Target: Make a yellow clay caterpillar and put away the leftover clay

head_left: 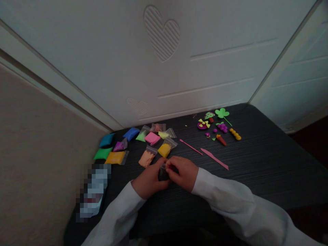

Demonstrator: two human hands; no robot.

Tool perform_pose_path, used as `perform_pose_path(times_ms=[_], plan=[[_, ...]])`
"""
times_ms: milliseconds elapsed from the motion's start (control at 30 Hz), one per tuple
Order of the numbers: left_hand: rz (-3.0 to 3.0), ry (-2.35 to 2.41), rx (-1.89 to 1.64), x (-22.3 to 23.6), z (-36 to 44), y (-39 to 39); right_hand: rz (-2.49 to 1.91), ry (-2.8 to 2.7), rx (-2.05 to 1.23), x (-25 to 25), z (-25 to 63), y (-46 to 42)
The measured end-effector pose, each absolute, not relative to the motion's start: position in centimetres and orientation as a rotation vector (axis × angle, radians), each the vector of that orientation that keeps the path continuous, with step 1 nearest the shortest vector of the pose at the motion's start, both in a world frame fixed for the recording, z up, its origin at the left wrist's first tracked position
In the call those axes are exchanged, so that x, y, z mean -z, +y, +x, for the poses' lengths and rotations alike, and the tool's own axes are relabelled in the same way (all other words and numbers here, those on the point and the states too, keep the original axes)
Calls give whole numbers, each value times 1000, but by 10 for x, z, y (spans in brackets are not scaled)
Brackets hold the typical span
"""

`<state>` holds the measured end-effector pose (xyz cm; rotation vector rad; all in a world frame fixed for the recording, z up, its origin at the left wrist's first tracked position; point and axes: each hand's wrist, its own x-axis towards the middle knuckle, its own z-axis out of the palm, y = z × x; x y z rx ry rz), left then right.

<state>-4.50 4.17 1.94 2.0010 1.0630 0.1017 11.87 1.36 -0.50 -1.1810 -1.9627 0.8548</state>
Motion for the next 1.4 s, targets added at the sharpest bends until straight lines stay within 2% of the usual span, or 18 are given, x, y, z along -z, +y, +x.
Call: perform_pose_path(times_ms=[167, 633, 1067, 1400], plan=[[2025, 1069, -172, -17, -45, 43, -1193, -1935, -817, 4, 115, 10], [2089, 1105, -201, -19, -44, 40, -1214, -1875, -1040, -3, 128, 19], [2064, 1106, -273, -22, -40, 42, -1226, -1859, -881, 0, 120, 13], [2066, 1160, -303, -24, -40, 44, -1236, -1818, -922, 0, 123, 15]])
